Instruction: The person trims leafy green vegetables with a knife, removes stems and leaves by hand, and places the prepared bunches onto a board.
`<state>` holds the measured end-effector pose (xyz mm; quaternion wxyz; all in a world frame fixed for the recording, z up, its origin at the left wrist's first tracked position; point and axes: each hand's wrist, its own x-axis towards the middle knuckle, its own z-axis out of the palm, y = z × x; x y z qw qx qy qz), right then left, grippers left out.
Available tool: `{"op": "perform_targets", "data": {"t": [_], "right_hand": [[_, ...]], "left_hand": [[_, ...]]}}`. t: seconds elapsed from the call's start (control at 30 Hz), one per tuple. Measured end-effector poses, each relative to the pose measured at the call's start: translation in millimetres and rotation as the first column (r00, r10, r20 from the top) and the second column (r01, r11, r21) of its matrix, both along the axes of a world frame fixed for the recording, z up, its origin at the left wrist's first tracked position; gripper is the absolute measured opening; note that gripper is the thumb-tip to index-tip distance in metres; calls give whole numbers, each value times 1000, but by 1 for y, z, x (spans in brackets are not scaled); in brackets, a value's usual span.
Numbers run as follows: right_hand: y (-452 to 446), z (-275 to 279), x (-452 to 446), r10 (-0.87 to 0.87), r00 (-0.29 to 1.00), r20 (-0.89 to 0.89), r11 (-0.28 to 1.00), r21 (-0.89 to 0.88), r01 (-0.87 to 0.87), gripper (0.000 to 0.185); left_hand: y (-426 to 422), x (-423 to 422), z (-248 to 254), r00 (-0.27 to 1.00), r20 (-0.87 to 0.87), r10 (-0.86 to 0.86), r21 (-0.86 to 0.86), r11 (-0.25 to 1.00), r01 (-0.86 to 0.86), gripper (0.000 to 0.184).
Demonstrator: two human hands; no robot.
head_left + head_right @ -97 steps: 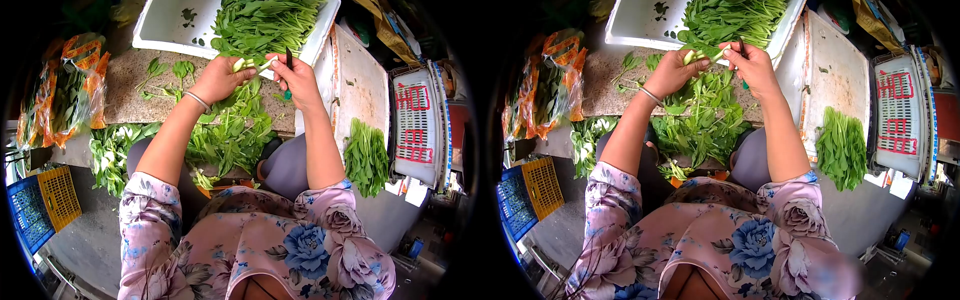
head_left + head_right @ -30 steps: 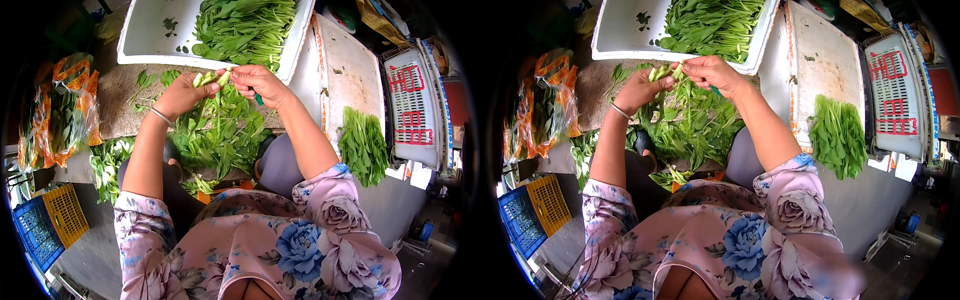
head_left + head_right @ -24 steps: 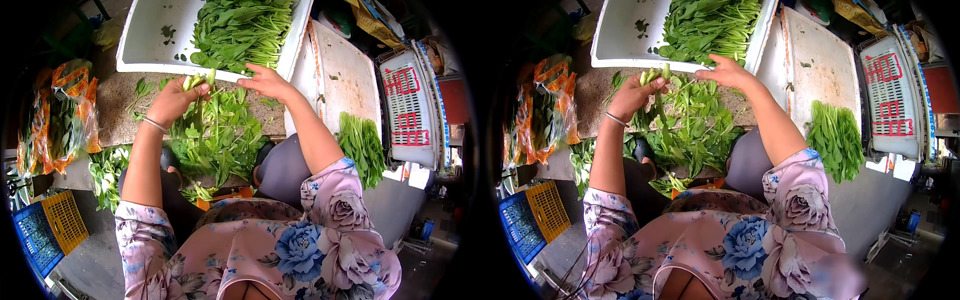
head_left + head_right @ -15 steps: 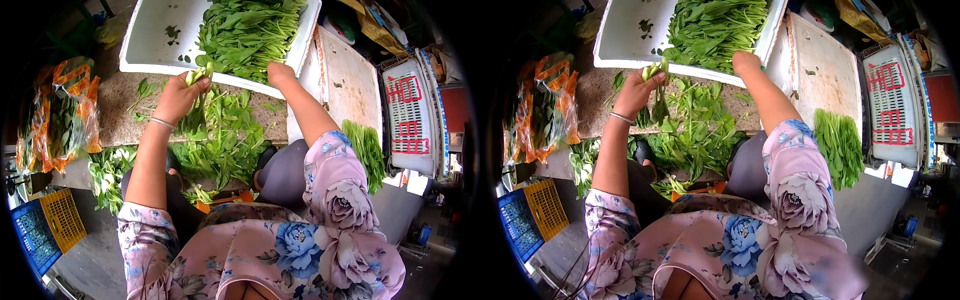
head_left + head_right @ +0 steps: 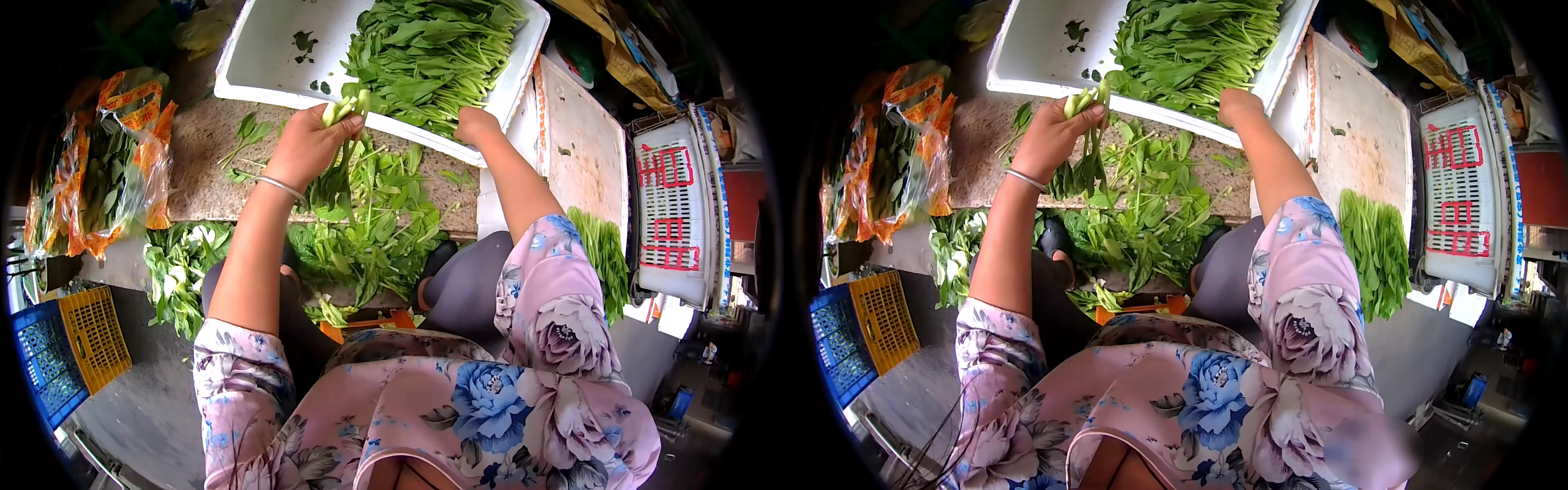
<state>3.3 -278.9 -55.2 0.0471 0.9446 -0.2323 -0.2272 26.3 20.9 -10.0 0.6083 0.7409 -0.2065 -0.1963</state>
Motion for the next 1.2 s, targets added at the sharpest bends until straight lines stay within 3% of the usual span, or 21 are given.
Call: {"op": "perform_targets", "data": {"t": [0.17,0.27,0.33,0.43,0.47,0.57,0.6,0.63,0.7,0.73,0.8,0.83,0.9,0.97,1.03,1.2], "right_hand": [[-14,-1,3,22,999,48,1000,7,-23,27],[-15,35,2,104,994,14,993,61,-105,41],[-24,57,0,76,994,78,985,151,-87,39],[-27,101,-14,-1,989,150,971,235,-34,36],[-37,100,-22,-8,970,242,950,306,-68,35],[-45,71,-40,-26,975,219,950,311,-44,38],[-40,58,-46,-172,965,196,908,412,78,41],[-38,50,-56,-287,933,215,885,433,172,44],[-41,41,-68,-483,846,225,711,665,230,41],[-41,34,-74,-487,846,217,707,667,236,41],[-43,28,-87,-666,678,311,580,787,208,35],[-44,28,-92,-670,673,313,580,786,212,35],[-46,31,-98,-755,612,234,444,870,215,29],[-46,34,-103,-795,556,244,405,895,186,27],[-56,29,-107,-906,381,186,223,973,55,27],[-41,61,-104,-919,289,270,236,961,-147,31]], "left_hand": [[2,-1,-1,1000,-19,14,-53,998,-15,21],[1,-2,0,1000,-11,0,-30,1000,0,21],[2,-2,9,999,-28,-15,65,998,17,23],[-3,-4,9,1000,-27,-7,14,1000,8,24],[-3,-6,13,1000,-28,-5,86,996,8,25],[-11,-4,-3,999,45,5,71,997,-8,21],[-14,-5,-2,999,46,-6,39,999,5,20],[-15,-7,-3,999,45,-13,42,999,11,20],[-17,-12,-2,996,85,-30,53,998,26,20],[-19,-7,-12,997,74,-37,50,998,34,21],[-20,-8,-15,995,93,-30,41,999,27,20],[-22,-10,-13,993,117,-14,28,1000,11,20],[-24,-10,-11,992,120,-24,51,999,18,20],[-25,-9,-13,997,76,-23,83,996,17,20],[-27,-13,-9,999,39,-17,71,997,15,20],[-33,-16,0,999,-39,21,18,1000,-20,23]]}}
